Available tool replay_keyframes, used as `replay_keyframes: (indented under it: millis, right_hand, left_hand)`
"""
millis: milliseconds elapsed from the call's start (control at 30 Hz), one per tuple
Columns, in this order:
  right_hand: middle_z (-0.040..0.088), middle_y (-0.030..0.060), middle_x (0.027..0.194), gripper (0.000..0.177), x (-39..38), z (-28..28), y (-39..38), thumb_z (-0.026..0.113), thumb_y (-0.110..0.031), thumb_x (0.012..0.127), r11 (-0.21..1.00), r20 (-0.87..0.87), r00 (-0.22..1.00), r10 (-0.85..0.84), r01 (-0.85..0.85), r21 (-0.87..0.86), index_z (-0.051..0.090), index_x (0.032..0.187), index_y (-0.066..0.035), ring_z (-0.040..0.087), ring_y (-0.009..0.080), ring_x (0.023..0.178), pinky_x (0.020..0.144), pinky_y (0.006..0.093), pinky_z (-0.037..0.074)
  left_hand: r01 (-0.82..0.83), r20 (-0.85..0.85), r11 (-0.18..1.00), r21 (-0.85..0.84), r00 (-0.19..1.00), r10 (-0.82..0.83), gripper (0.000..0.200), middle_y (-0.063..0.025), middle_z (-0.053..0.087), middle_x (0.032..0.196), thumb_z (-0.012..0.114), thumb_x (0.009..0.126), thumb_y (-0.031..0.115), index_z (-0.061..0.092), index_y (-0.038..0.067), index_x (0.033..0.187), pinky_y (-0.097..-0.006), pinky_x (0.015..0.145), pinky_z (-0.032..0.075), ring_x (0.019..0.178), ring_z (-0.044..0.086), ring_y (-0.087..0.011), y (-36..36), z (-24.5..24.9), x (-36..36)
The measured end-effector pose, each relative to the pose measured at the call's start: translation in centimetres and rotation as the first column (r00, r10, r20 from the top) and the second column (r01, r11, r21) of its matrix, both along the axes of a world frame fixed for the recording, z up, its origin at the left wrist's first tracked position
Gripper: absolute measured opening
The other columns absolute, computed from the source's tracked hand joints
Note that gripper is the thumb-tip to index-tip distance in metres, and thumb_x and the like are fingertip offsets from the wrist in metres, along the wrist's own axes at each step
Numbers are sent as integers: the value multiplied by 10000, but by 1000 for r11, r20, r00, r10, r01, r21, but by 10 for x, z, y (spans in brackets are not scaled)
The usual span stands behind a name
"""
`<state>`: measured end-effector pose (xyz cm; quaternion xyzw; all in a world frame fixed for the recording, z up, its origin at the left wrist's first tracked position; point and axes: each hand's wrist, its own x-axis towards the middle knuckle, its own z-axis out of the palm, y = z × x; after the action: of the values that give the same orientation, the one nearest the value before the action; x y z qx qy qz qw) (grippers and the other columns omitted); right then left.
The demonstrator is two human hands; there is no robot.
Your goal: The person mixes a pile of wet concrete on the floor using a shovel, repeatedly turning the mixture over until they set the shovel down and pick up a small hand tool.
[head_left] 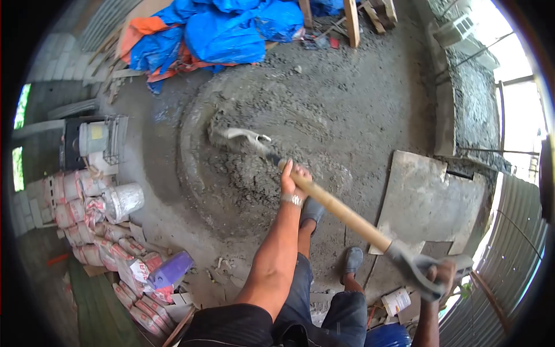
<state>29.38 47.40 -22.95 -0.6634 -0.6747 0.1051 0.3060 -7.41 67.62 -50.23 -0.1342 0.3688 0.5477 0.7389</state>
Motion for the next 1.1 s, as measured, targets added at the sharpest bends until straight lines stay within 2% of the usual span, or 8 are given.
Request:
replay_keyframes:
  millis: [200, 333, 400, 467, 733, 867, 967, 1100]
  right_hand:
    - [534, 99, 812, 214, 10, 11, -78, 655, -158, 781, 994, 69, 997, -43, 50, -99, 457, 778, -78, 498, 280, 761, 722, 411, 416]
    - [554, 108, 776, 158, 45, 7, -142, 636, -148, 779, 838, -114, 868, -483, 420, -349, 540, 760, -24, 538, 234, 787, 718, 357, 431]
    - [582, 97, 783, 119, 86, -13, -220, 612, -129, 800, 588, 40, 719, -694, 598, -544, 584, 811, -14, 559, 200, 751, 673, 321, 440]
    - [541, 36, 613, 152, 101, -22, -274, 622, -168, 796, 208, -36, 244, -969, 726, -655, 582, 792, -21, 474, 128, 506, 474, 262, 401]
    - [442, -3, 549, 169, 109, 31, -297, 617, -185, 842, -27, 46, -15, -999, 963, -270, 575, 889, -29, 394, 76, 421, 395, 226, 337]
    - [354, -68, 530, 144, 186, -3, -245, 599, -135, 846, 305, 157, 324, -933, 943, -136, 489, 758, -106, 326, 30, 411, 385, 208, 236]
    - [451, -56, 700, 85, 168, -29, -104, 584, -82, 828, 373, -136, 347, -928, 871, -320, 570, 901, -42, 331, 31, 528, 448, 203, 243]
    - [463, -48, 587, 148, 83, -57, 87, 670, -145, 813, 522, -70, 524, -849, 812, -259, 571, 876, -55, 394, 30, 461, 413, 203, 296]
  left_hand:
    - [-107, 58, 973, -204, 991, 121, 292, 35, 451, 599, 631, 819, 363, 453, 145, 739, -292, 499, 413, 514, 466, -118, -104, 32, -8]
    - [-13, -55, 958, -286, 998, -3, 261, 11, 471, 640, 684, 784, 264, 464, 127, 751, -320, 572, 446, 569, 492, -135, -126, 36, 47]
    - [61, 3, 962, -267, 998, -63, 258, -4, 487, 646, 692, 786, 235, 472, 115, 722, -344, 613, 471, 558, 493, -157, -128, 54, 101]
    - [260, 165, 944, -201, 959, -229, 235, -23, 524, 684, 728, 738, 176, 513, 91, 782, -364, 646, 494, 622, 546, -168, -143, 56, 154]
    - [685, 146, 610, -398, 704, -695, 237, -72, 554, 631, 732, 737, 169, 532, 49, 782, -362, 496, 478, 519, 566, -212, -139, -10, 384]
    - [677, 255, 664, -316, 735, -628, 220, -61, 545, 627, 712, 765, 181, 523, 73, 741, -343, 525, 485, 550, 568, -204, -79, -75, 394]
    - [539, 199, 811, -227, 841, -503, 222, -46, 556, 627, 698, 785, 219, 522, 103, 718, -331, 578, 486, 565, 569, -199, 1, -80, 320]
    - [396, 92, 910, -127, 918, -386, 223, -79, 595, 674, 670, 802, 262, 540, 89, 750, -369, 649, 499, 643, 583, -222, 113, -105, 175]
